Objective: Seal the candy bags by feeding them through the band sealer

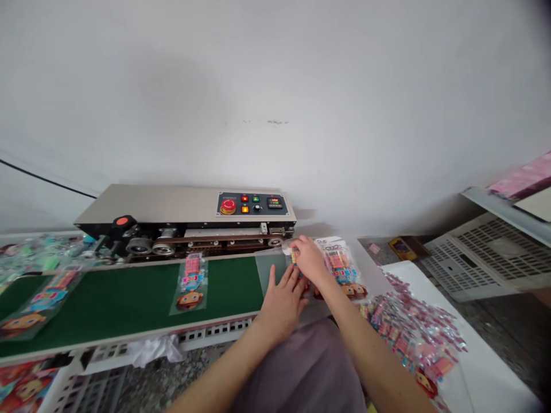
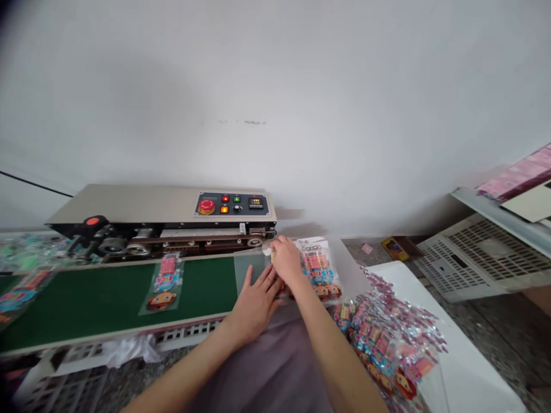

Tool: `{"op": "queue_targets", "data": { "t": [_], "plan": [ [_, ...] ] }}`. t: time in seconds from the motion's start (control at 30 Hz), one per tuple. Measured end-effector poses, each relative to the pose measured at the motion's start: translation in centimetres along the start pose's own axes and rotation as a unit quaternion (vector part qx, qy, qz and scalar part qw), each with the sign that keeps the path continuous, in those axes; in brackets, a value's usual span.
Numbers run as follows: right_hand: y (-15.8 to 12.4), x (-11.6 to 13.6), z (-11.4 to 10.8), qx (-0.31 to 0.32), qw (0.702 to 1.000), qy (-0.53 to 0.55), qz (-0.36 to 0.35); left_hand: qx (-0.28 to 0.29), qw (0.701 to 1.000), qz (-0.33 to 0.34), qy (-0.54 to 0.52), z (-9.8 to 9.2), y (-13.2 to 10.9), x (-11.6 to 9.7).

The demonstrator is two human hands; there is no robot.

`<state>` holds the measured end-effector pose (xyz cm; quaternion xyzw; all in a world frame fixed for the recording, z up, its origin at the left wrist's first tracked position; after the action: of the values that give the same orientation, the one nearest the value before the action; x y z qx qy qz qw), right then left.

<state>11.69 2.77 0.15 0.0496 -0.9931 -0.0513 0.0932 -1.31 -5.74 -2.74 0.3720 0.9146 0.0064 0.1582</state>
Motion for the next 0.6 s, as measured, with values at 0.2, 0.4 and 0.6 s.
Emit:
{"op": "queue_targets", "data": {
  "t": [0.2, 0.4, 0.6],
  "plan": [
    [-1.9, -1.4, -1.9, -0.006, 1.000, -0.010, -0.015, 0.002, 1.000, -0.010, -0.005, -0.5, 0.0, 0.0],
    [-9.1, -3.8, -2.0, -0.087, 0.984, -0.155, 0.004, -0.036, 0.999, 0.015, 0.000, 0.1, 1.7, 0.2],
    [-10.4, -2.1, -0.1, -0.100, 0.980, -0.169, 0.029, -0.060, 0.997, 0.006, 0.038, 1.5, 1.1, 2.3]
  ]
}}
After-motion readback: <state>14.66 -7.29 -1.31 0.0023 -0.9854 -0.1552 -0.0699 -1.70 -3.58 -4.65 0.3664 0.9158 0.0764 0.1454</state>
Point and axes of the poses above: each hand's wrist, its own y-axis towards the middle knuckle, its own z-axis out of the palm, x = y × z, the point moved 1 cm from there along y, towards the middle knuckle, and after that the axes turned 1 degree about -x, right-handed, at the moved point
